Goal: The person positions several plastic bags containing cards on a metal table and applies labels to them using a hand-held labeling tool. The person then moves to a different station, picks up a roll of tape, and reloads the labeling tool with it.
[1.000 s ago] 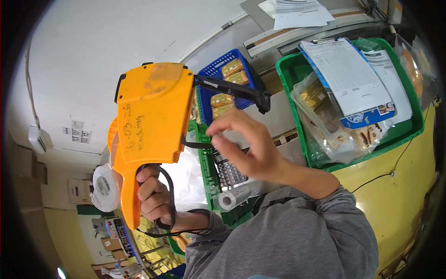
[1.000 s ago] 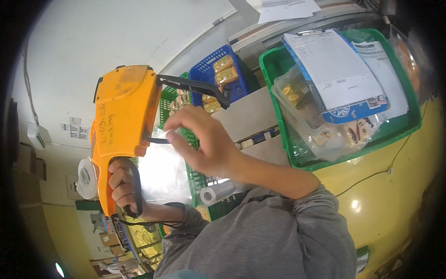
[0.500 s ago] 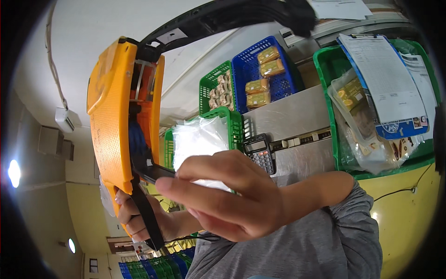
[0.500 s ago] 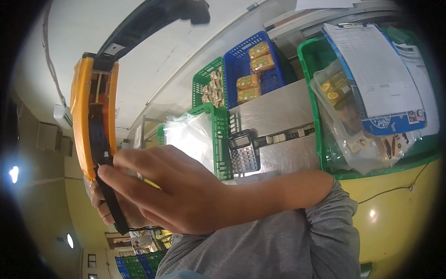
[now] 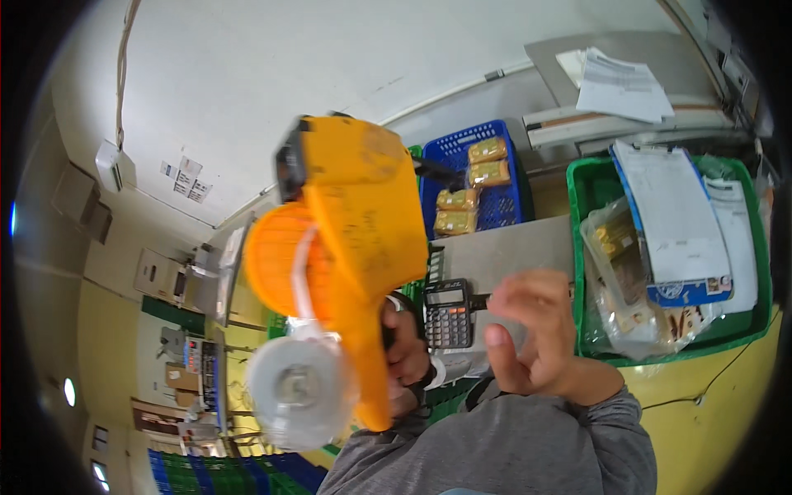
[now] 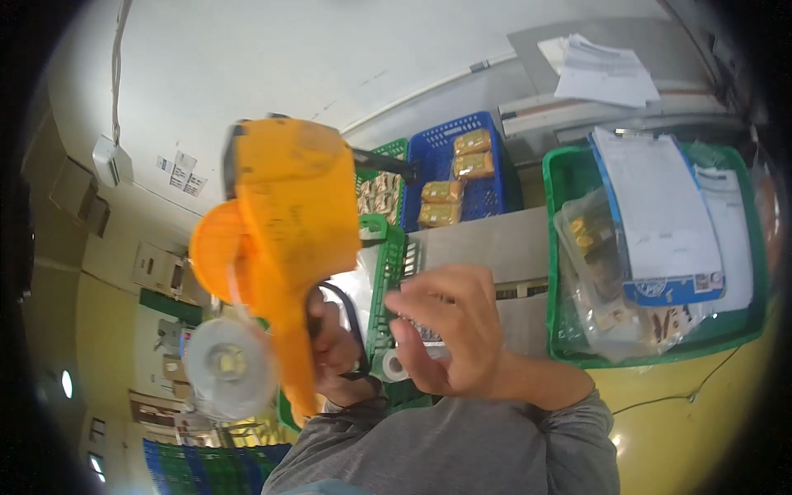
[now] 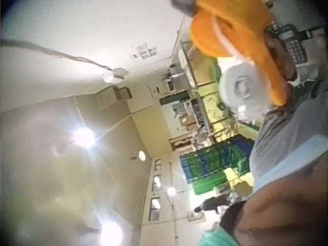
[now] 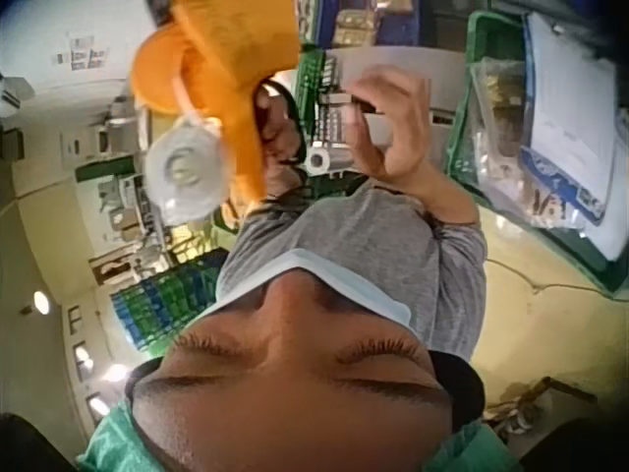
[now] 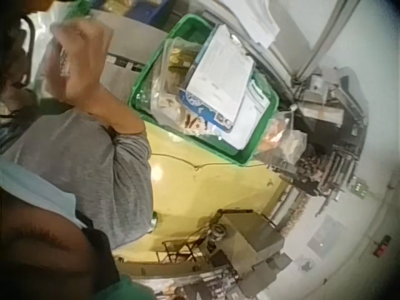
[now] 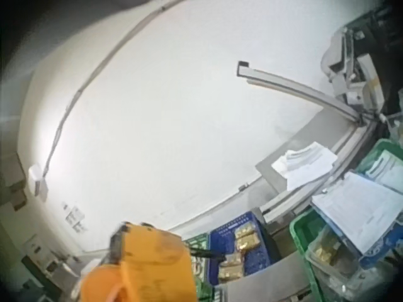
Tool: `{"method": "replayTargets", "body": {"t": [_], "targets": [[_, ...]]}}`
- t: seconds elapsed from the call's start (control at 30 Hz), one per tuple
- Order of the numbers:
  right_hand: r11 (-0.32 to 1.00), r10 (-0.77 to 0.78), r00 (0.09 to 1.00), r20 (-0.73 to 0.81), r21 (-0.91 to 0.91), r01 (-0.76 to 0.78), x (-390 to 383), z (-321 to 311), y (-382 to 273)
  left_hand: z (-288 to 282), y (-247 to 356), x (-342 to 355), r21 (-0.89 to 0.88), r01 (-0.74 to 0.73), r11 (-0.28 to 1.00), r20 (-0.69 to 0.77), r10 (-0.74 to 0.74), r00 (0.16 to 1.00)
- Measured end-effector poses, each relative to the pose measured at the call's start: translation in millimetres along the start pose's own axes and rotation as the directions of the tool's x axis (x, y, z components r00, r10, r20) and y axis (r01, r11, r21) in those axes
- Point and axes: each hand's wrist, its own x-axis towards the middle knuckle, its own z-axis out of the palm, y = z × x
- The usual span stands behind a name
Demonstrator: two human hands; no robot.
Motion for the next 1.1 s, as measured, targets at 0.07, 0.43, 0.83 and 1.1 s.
{"method": "replayTargets", "body": {"t": [0.07,0.43,0.83,1.1], "targets": [[0.99,-0.137,0.987,0.083,-0.032,0.14,7,-10,0,-25,2,4,-0.023,0.081,0.996,0.088,-0.078,0.993],[0.801,-0.236,0.869,0.435,-0.418,0.428,47,-2,-4,-30,-53,-15,0.731,0.12,0.672,-0.341,0.208,0.917],[0.677,-0.289,0.874,0.391,-0.562,0.475,44,5,-12,-22,-59,-17,0.794,0.175,0.582,-0.371,0.236,0.898],[0.749,-0.195,0.924,0.328,-0.559,0.356,45,13,-9,-10,-54,-7,0.852,0.175,0.493,-0.348,0.284,0.893]]}}
